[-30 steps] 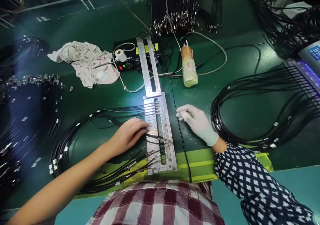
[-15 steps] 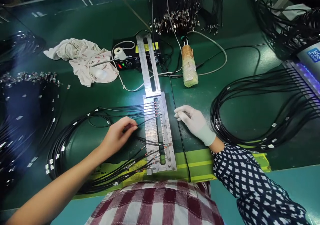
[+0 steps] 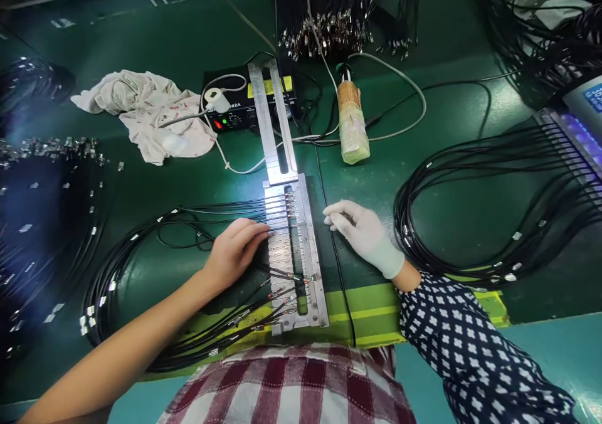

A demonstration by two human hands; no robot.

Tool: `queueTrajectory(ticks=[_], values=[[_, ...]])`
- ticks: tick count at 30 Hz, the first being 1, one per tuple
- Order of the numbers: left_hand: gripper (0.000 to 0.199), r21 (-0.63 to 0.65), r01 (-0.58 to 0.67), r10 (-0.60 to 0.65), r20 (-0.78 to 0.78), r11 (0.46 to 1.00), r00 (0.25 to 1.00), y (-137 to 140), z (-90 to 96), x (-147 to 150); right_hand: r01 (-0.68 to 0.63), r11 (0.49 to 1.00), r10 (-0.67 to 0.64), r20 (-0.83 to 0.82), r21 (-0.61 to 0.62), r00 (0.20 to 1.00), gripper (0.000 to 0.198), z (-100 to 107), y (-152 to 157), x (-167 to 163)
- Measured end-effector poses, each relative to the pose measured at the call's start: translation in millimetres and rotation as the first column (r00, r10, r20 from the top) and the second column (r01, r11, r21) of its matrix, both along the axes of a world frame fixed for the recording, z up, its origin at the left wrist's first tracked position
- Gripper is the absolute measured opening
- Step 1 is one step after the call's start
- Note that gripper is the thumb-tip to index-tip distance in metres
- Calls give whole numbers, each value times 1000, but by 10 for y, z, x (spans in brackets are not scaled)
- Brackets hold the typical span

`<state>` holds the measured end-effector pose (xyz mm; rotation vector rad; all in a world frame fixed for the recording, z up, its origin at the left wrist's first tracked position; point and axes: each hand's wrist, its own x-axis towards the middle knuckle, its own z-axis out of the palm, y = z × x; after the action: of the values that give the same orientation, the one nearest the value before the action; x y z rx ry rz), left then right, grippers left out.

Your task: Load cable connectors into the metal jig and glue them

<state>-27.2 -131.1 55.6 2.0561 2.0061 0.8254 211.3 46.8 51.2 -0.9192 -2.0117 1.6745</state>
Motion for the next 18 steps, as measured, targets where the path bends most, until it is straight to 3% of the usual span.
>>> queueTrajectory(ticks=[7,12,15,18], values=[[33,-74,110,-124,-224,991,967,-2,-2,-196,-1,1000,1,6,-9,1000,22,-27,0,-3],[36,9,112,-91,-524,994,847,73,49,-165,-8,1000,8,22,16,1000,20,-33,3,2],[34,30,150,-106,-572,988,813,97,97,-182,-12,999,11,32,35,999,19,-18,2,-2],[33,45,162,-111,-552,986,826,109,115,-196,-18,999,15,54,46,998,19,0,-1,-10]])
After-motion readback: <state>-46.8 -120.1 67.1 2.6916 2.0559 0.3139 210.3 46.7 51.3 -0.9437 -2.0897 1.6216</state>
